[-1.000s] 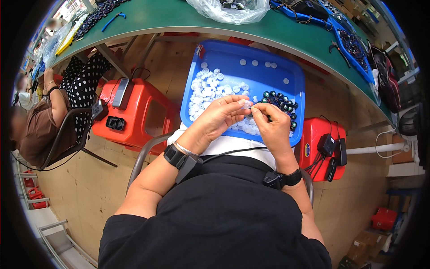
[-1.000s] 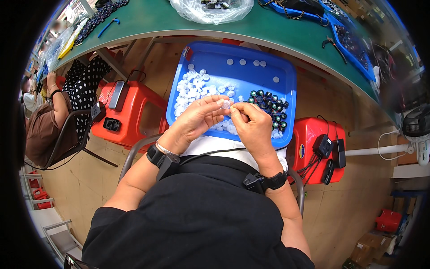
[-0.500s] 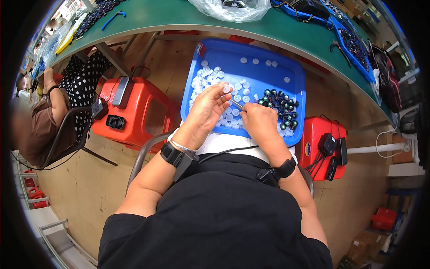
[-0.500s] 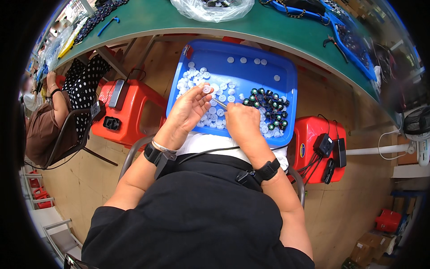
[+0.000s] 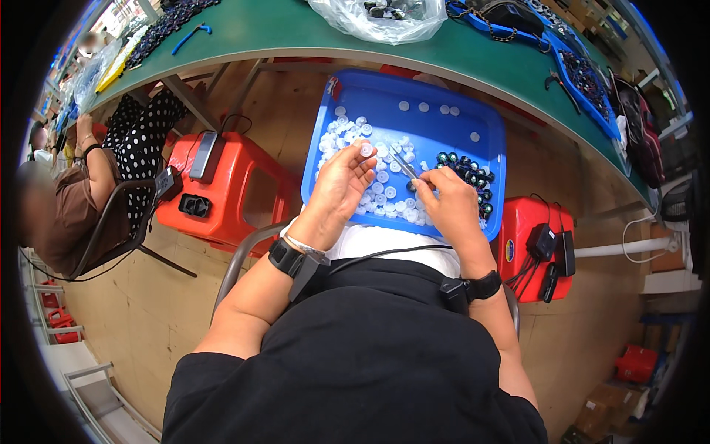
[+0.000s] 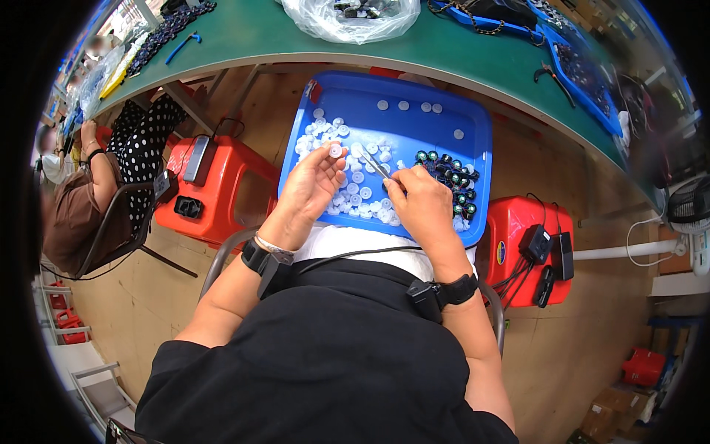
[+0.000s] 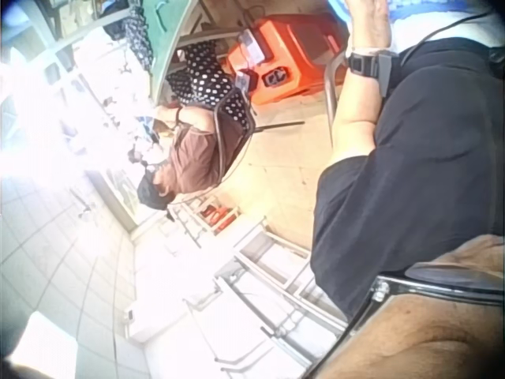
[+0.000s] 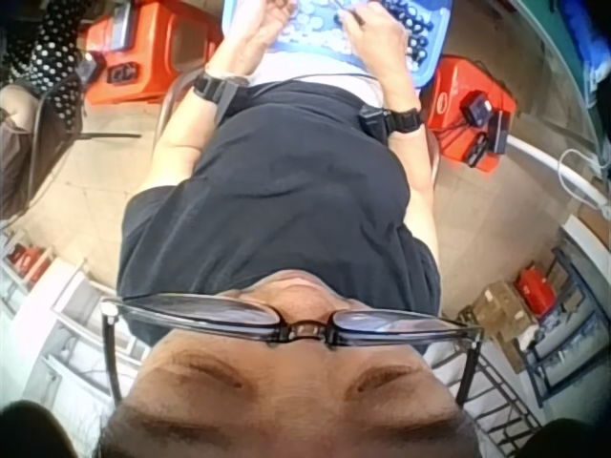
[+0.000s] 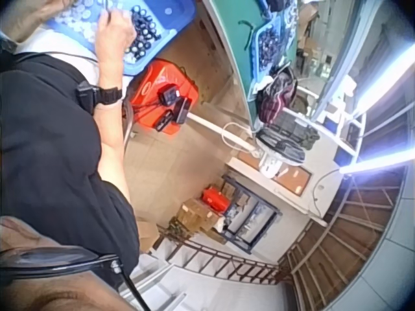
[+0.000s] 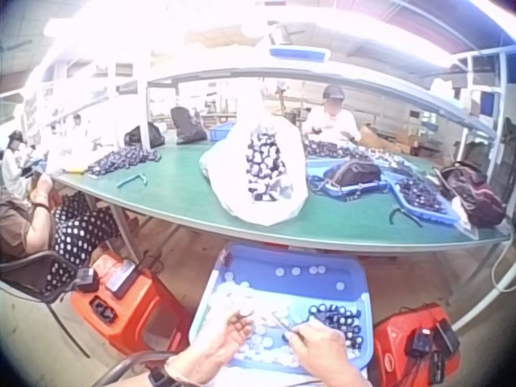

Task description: Assembling small plastic components by hand on a factory floor.

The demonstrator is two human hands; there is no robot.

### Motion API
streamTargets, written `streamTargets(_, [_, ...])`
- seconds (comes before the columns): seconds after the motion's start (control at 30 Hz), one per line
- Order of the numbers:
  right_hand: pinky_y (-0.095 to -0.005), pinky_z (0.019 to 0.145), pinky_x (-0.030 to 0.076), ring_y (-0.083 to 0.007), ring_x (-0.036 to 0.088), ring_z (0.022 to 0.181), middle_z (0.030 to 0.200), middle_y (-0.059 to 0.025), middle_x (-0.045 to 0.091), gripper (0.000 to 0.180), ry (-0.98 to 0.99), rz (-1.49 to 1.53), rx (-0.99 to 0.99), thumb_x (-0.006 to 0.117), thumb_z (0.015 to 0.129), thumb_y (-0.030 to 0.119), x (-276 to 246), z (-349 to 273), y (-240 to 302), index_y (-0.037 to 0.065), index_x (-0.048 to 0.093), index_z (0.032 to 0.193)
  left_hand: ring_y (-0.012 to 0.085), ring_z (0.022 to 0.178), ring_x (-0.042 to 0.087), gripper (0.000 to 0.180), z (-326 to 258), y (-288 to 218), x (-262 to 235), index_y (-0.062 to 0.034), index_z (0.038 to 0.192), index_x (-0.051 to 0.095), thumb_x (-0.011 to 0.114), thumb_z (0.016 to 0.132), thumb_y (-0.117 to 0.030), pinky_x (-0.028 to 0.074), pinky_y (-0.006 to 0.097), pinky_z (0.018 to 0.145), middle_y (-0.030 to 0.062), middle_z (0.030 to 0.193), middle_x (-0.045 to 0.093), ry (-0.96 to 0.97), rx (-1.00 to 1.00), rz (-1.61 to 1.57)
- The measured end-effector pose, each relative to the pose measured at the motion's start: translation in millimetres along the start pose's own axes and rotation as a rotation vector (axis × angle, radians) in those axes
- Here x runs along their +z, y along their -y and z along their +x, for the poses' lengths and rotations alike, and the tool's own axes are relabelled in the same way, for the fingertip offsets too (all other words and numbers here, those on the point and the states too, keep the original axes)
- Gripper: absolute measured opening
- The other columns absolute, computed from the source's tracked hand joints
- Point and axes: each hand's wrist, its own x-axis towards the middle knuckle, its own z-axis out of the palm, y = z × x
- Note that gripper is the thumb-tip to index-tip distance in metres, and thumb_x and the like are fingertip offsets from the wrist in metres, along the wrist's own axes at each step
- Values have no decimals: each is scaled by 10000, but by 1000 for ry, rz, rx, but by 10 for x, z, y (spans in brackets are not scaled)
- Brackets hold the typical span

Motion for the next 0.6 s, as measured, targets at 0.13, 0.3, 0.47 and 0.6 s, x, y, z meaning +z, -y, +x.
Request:
streamTargets(0.13, [-327, 567, 477, -231, 627, 603, 704, -92, 642, 109, 11, 247, 78, 665, 832, 168, -99, 2, 85, 61, 670, 854, 120, 848, 589, 203, -29, 30, 13, -56, 1059, 592, 600, 911, -194, 492, 246, 742, 62, 972, 633, 13, -20, 10])
streamTargets(0.3, [-286, 545, 465, -173, 623, 574, 675, -84, 657, 99, 44, 394, 59, 654, 837, 137, -112, -26, 107, 39, 664, 851, 108, 844, 598, 199, -54, 29, 52, -44, 1070, 596, 584, 921, -176, 500, 240, 749, 71, 1007, 640, 122, -66, 17])
streamTargets(0.47, [-264, 527, 451, -132, 604, 559, 664, -70, 655, 90, 81, 387, 80, 652, 823, 120, -133, -31, 122, 32, 667, 812, 102, 856, 602, 204, -42, 32, 42, -32, 1084, 593, 572, 929, -162, 505, 238, 741, 88, 1035, 642, 136, -73, -18])
streamTargets(0.6, [-258, 522, 443, -118, 580, 540, 643, -60, 643, 89, 74, 393, 105, 657, 815, 118, -102, -40, 102, 30, 667, 804, 106, 861, 603, 204, -37, 38, 39, -29, 1086, 592, 570, 929, -156, 508, 239, 745, 91, 1032, 642, 132, -80, -27])
